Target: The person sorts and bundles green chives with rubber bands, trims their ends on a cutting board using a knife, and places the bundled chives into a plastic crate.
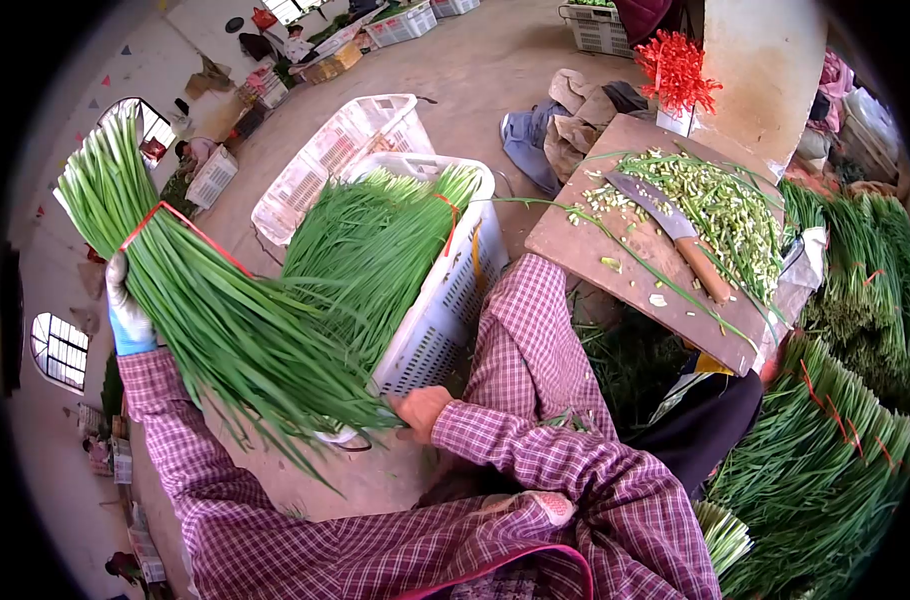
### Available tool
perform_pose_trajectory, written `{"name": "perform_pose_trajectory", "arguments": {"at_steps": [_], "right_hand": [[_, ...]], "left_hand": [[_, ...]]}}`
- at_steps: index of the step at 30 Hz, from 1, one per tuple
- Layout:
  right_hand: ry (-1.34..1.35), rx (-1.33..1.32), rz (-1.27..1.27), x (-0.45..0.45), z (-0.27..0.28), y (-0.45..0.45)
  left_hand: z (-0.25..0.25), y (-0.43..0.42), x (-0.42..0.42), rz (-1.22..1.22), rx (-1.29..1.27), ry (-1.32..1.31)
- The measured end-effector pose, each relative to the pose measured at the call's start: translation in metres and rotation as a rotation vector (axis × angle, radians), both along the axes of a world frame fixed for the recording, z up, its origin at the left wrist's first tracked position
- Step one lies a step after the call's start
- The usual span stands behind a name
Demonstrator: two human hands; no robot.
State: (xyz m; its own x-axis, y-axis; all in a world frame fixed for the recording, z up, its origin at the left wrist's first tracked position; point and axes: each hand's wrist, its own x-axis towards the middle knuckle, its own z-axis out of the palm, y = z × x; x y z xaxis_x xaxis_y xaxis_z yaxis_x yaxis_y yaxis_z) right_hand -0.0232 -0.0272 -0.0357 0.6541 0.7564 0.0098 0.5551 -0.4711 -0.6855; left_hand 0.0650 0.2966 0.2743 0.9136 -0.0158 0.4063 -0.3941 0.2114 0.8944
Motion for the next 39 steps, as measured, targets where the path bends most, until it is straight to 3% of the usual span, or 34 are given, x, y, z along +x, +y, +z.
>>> {"name": "perform_pose_trajectory", "arguments": {"at_steps": [1, 2, 4, 5, 8, 9, 10, 11, 18, 23, 25, 26, 30, 32, 33, 35, 38, 39], "right_hand": [[-0.034, -0.129, 0.114, 0.001, -0.012, 0.001], [-0.029, -0.126, 0.114, 0.003, -0.015, -0.003], [-0.005, 0.141, 0.034, 0.004, -0.018, -0.013], [0.0, 0.139, 0.03, 0.008, -0.017, -0.018], [-0.01, 0.173, -0.052, 0.02, 0.001, -0.041], [-0.005, 0.171, -0.068, 0.023, 0.004, -0.049], [0.032, 0.221, -0.1, 0.025, 0.005, -0.054], [0.071, 0.264, -0.129, 0.026, 0.006, -0.061], [0.129, 0.391, -0.293, 0.038, -0.006, -0.087], [0.244, 0.516, -0.32, 0.051, -0.008, -0.088], [0.244, 0.514, -0.324, 0.056, -0.009, -0.085], [0.264, 0.495, -0.312, 0.058, -0.011, -0.084], [0.304, 0.489, -0.295, 0.067, -0.012, -0.084], [0.305, 0.467, -0.272, 0.07, -0.01, -0.084], [0.299, 0.47, -0.277, 0.072, -0.011, -0.083], [0.304, 0.462, -0.28, 0.073, -0.013, -0.083], [0.314, 0.489, -0.271, 0.075, -0.015, -0.082], [0.314, 0.493, -0.271, 0.076, -0.015, -0.083]], "left_hand": [[0.016, 0.006, 0.003, 0.225, 0.147, -0.027], [0.026, 0.019, 0.01, 0.278, 0.319, -0.038], [0.047, -0.009, 0.014, 0.377, 0.772, 0.01], [0.047, -0.004, 0.034, 0.439, 1.005, -0.07], [0.009, 0.0, 0.099, 0.381, 1.193, -0.006], [-0.011, -0.008, 0.121, 0.259, 1.069, 0.153], [-0.033, -0.009, 0.148, 0.17, 1.099, 0.102], [-0.055, -0.024, 0.165, 0.112, 1.068, 0.22], [-0.195, -0.132, 0.281, -0.126, 1.013, 0.406], [-0.241, -0.156, 0.33, -0.248, 0.84, 0.34], [-0.252, -0.156, 0.341, -0.218, 0.75, 0.589], [-0.269, -0.147, 0.353, -0.18, 0.891, 0.642], [-0.289, -0.138, 0.343, -0.062, 0.897, 0.619], [-0.284, -0.142, 0.333, -0.12, 0.883, 0.62], [-0.297, -0.13, 0.345, -0.261, 0.967, 0.668], [-0.316, -0.123, 0.341, -0.073, 0.793, 0.611], [-0.288, -0.149, 0.317, -0.14, 0.818, 0.642], [-0.316, -0.128, 0.331, -0.139, 0.862, 0.632]]}}
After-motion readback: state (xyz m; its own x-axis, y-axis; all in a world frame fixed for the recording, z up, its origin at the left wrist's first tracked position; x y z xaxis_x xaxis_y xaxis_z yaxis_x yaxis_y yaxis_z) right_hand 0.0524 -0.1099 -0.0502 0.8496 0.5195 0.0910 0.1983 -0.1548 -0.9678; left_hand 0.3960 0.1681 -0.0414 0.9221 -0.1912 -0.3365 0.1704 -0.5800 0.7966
